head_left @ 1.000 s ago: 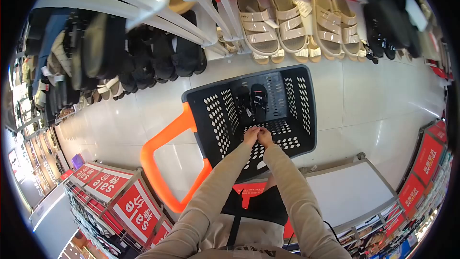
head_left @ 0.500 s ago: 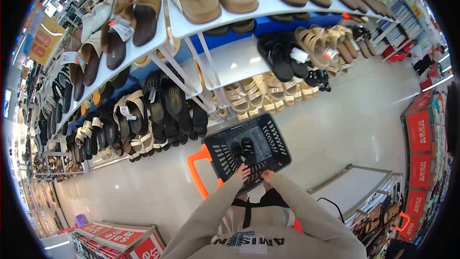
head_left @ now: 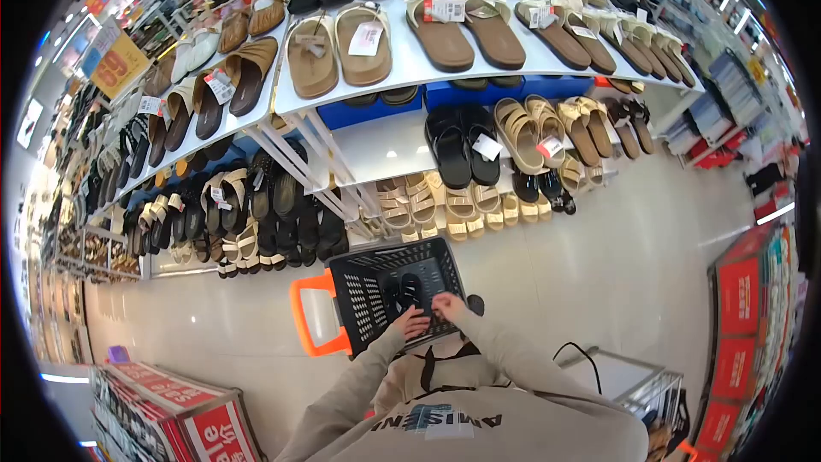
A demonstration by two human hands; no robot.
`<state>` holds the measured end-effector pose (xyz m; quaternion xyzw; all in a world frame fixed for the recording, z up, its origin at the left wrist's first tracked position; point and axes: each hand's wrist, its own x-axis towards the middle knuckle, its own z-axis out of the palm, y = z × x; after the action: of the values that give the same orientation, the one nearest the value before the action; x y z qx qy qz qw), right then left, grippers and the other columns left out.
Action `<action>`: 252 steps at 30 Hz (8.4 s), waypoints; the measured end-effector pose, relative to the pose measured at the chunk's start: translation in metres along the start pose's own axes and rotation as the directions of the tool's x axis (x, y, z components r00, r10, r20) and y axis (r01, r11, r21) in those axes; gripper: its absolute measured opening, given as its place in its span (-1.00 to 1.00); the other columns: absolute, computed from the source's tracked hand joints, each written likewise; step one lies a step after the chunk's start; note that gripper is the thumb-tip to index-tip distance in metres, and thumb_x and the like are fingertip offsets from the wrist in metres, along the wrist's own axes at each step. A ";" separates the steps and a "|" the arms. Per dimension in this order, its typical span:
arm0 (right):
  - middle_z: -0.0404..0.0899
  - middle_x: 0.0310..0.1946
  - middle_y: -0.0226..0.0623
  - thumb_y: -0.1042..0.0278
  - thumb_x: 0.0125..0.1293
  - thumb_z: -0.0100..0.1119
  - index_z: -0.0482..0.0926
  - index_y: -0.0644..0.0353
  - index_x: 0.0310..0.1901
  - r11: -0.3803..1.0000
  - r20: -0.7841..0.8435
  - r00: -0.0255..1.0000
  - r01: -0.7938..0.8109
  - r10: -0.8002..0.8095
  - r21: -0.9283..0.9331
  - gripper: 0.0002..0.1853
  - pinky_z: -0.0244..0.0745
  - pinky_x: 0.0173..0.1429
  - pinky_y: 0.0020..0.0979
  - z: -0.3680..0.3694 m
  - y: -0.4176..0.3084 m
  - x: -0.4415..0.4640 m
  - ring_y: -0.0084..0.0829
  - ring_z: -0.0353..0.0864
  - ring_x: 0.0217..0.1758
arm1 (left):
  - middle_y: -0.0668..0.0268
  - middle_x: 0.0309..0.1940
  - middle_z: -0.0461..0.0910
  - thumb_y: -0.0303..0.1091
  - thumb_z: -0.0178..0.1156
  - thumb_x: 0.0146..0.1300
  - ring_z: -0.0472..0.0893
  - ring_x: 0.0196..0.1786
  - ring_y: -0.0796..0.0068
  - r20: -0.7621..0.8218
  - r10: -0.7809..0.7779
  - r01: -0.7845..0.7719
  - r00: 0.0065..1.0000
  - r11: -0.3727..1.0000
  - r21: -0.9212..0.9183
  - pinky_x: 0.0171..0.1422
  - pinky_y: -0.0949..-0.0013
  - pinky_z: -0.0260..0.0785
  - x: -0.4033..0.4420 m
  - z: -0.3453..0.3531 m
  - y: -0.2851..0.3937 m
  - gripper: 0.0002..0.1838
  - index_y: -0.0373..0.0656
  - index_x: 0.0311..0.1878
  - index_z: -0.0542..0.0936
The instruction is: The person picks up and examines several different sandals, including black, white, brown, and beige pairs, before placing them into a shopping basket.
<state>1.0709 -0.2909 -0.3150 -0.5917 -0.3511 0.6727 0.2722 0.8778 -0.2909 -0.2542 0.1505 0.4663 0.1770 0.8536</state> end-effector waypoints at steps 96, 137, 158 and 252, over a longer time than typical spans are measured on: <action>0.56 -0.24 -0.03 0.07 0.12 0.04 0.53 0.10 -0.14 0.538 0.235 0.952 0.096 0.196 -0.837 -0.65 0.45 -0.05 -0.15 0.089 0.174 0.184 -0.09 0.56 -0.15 | 0.07 -0.13 0.55 -0.11 0.05 0.19 0.53 -0.03 0.19 -0.548 0.293 0.084 0.784 0.824 0.560 0.09 0.30 0.32 0.186 -0.194 -0.135 -0.55 -0.27 0.01 0.46; 0.21 -0.80 -0.50 0.18 0.26 0.05 0.27 0.26 -0.64 0.953 -0.367 0.890 0.191 -0.269 -0.236 -0.59 0.05 -0.62 -0.52 -0.318 -0.279 -0.308 -0.69 0.12 -0.72 | 0.39 -0.54 0.43 -0.42 -0.06 0.31 0.42 -0.42 0.67 0.107 0.691 -0.611 0.715 0.544 0.575 -0.25 0.59 0.29 -0.135 0.330 0.116 -0.76 -0.32 -0.01 0.41; 0.43 -0.68 -0.18 -0.05 0.21 0.00 0.41 0.26 -0.60 0.306 0.110 0.742 0.401 -0.661 -0.863 -0.52 0.30 -0.45 -0.25 -0.384 -0.268 -0.072 -0.21 0.44 -0.58 | 0.36 -0.35 0.49 -0.39 0.08 0.24 0.46 -0.36 0.71 -0.117 0.922 -0.803 0.369 0.379 0.459 -0.25 0.66 0.32 0.103 0.380 0.122 -0.71 -0.25 0.00 0.38; 0.45 -0.21 -0.40 0.30 0.15 0.22 0.34 0.08 -0.13 0.469 0.297 0.664 -0.716 0.686 0.518 -0.69 0.40 0.10 -0.47 0.112 0.260 0.210 -0.50 0.46 -0.16 | 0.30 0.09 0.33 -0.26 0.14 0.20 0.33 0.14 0.39 -0.509 -0.227 -0.160 0.830 0.778 -0.608 0.29 0.35 0.10 0.212 -0.326 -0.201 -0.49 -0.03 0.18 0.20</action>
<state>0.9412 -0.3011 -0.6424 -0.5494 0.1457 0.8116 0.1351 0.7401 -0.3464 -0.6659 -0.2094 0.6104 0.3417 0.6833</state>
